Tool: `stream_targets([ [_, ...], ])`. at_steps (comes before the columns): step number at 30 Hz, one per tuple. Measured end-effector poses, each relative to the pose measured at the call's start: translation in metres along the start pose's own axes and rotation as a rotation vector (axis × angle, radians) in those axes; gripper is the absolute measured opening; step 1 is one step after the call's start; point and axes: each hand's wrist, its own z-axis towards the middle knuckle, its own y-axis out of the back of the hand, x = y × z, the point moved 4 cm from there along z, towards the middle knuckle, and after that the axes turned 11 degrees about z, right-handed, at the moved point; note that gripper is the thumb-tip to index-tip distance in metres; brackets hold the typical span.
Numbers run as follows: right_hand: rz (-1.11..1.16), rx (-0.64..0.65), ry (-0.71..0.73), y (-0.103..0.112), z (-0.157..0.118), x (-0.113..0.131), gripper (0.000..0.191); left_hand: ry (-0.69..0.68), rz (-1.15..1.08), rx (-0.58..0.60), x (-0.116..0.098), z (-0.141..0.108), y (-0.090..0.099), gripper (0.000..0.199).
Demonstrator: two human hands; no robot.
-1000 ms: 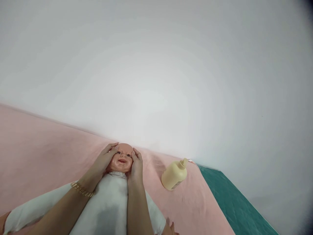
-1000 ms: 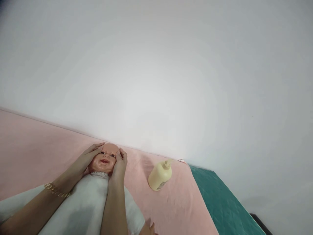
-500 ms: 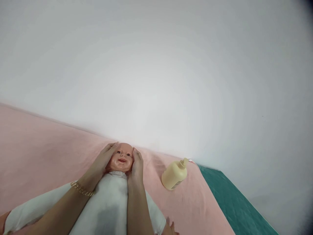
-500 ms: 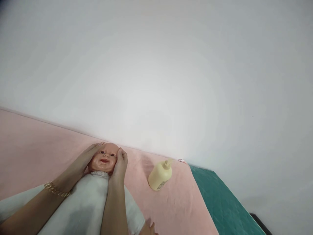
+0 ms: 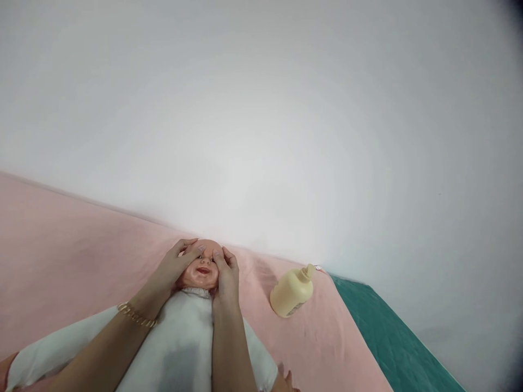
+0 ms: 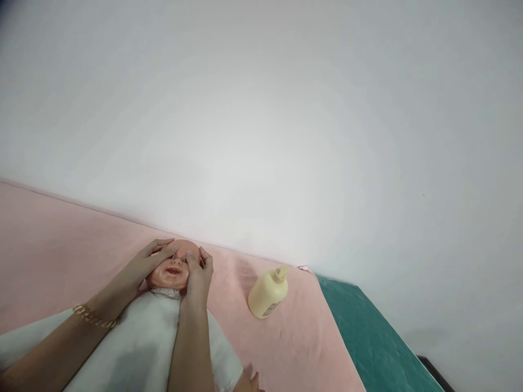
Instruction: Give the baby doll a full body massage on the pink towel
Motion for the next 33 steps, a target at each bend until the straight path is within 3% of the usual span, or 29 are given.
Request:
stream_targets([
  [7, -0.035, -0.01, 0.025, 0.002, 0.003, 0.0, 0.036, -0.032, -0.001, -0.003, -0.005, -0.006, 0.0, 0.055],
  [12, 0.02, 0.027, 0.019, 0.005, 0.008, -0.003, 0.032, -0.042, -0.039, -0.025, 0.0, 0.0, 0.001, 0.052],
  [25, 0.098, -0.018, -0.044, 0.0, 0.0, 0.003, 0.022, -0.034, -0.183, 0.002, 0.009, 0.007, -0.001, 0.055],
  [29, 0.031, 0.069, 0.003, -0.003, -0.003, 0.003, 0.035, -0.055, -0.178, 0.03, 0.002, -0.001, -0.003, 0.051],
  [33, -0.004, 0.052, 0.008, -0.001, -0.001, 0.001, 0.048, 0.006, -0.083, 0.022, -0.003, -0.005, -0.002, 0.067],
])
